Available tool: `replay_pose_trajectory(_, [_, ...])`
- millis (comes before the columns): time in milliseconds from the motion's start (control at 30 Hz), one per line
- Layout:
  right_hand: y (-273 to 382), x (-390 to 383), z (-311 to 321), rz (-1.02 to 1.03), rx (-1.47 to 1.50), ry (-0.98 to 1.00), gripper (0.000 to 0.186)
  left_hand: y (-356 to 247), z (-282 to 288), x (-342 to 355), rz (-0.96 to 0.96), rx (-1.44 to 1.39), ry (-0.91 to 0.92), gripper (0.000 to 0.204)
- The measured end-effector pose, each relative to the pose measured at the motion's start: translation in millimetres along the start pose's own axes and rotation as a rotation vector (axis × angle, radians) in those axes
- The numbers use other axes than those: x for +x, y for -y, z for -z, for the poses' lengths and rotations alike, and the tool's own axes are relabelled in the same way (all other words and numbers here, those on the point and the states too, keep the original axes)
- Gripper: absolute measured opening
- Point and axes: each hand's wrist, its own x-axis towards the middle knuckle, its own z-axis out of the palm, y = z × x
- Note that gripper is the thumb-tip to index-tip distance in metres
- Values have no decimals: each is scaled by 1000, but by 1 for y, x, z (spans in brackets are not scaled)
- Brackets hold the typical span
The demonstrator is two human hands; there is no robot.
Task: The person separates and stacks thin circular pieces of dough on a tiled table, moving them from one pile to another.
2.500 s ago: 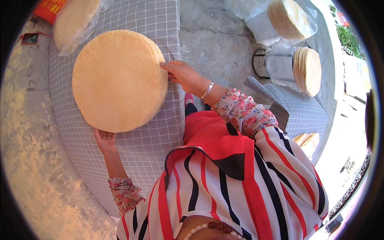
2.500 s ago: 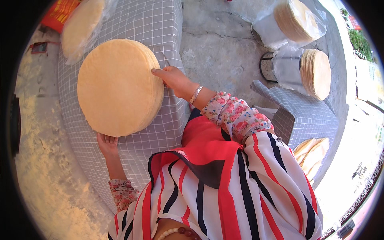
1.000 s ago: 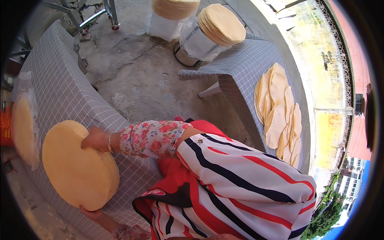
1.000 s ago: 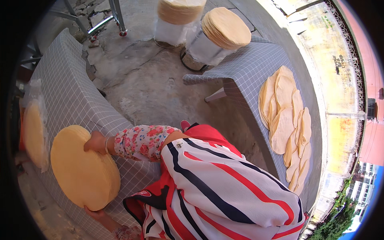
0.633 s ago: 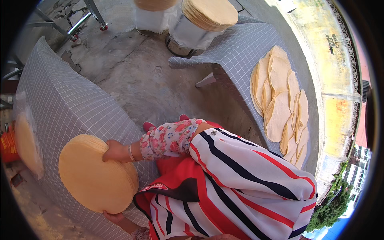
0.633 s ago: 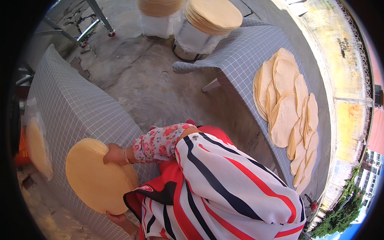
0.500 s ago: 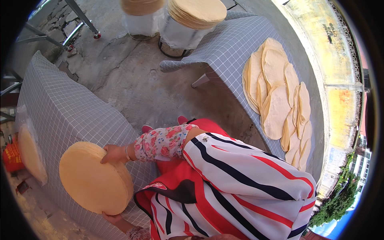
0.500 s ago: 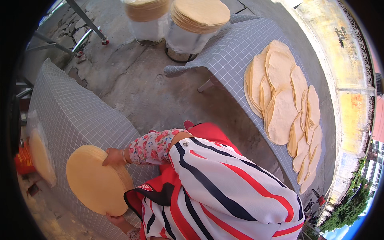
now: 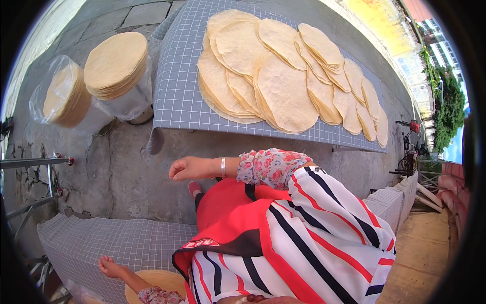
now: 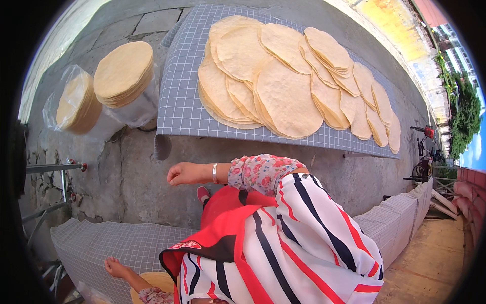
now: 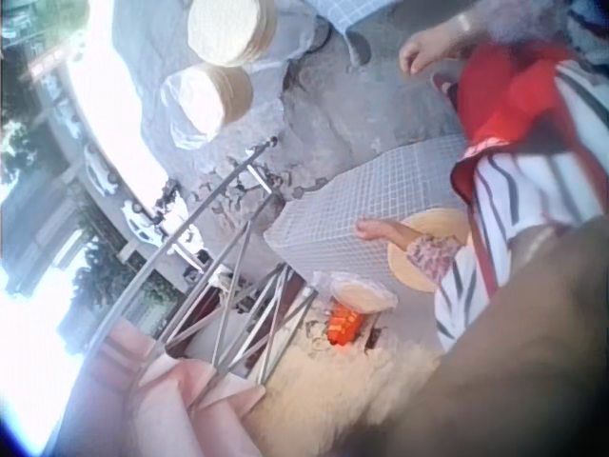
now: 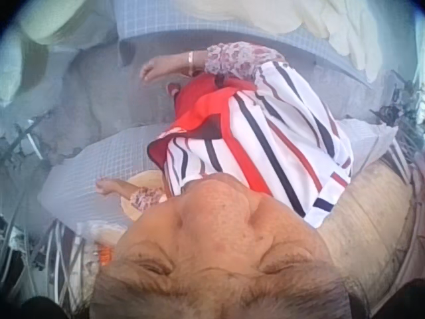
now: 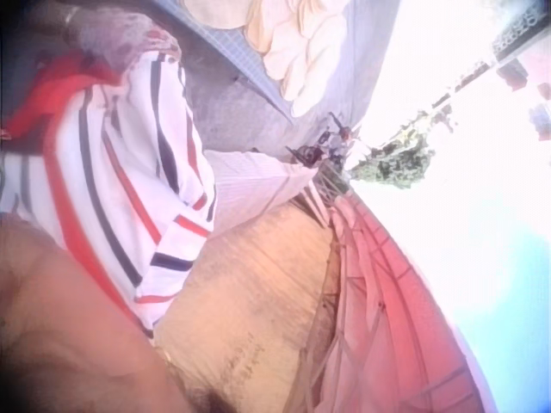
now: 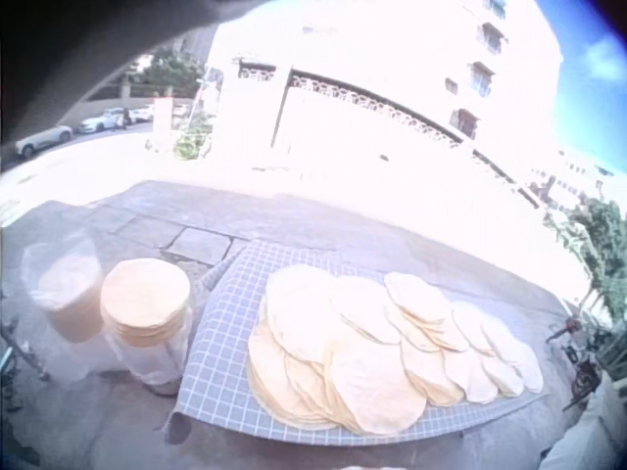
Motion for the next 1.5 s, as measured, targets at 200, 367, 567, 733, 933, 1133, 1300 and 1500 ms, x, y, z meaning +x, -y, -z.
replay_pose_trajectory(200, [-43, -152, 122, 143, 192, -796, 18, -141, -276, -178, -199, -327, 1003, 23])
replay_pose_trajectory(367, [-71, -250, 186, 243, 151, -1083, 17, -199, -337, -411, -331, -420, 1557, 20])
replay_pose_trajectory(567, [-104, -368, 380, 339, -466, -1547, 29, -244, -388, -625, -897, -375, 1661, 26])
replay_pose_trajectory(733, [-77, -423, 549, 48, -1165, -1642, 63, -242, -441, -769, -535, -344, 1811, 27])
replay_pose_trajectory(933, [-94, -417, 656, -430, -1483, -1511, 69, -253, -514, -889, -223, -310, 1750, 31])
replay_pose_trajectory(1133, [-99, -406, 684, -510, -1482, -1541, 61, -266, -562, -935, -188, 72, 1664, 53])
replay_pose_trajectory(1300, [-94, -414, 691, -548, -1289, -1548, 58, -252, -588, -939, -265, 119, 1696, 53])
replay_pose_trajectory(1500, [-96, -446, 713, -481, -1038, -1385, 25, -257, -584, -943, -525, 173, 1724, 53])
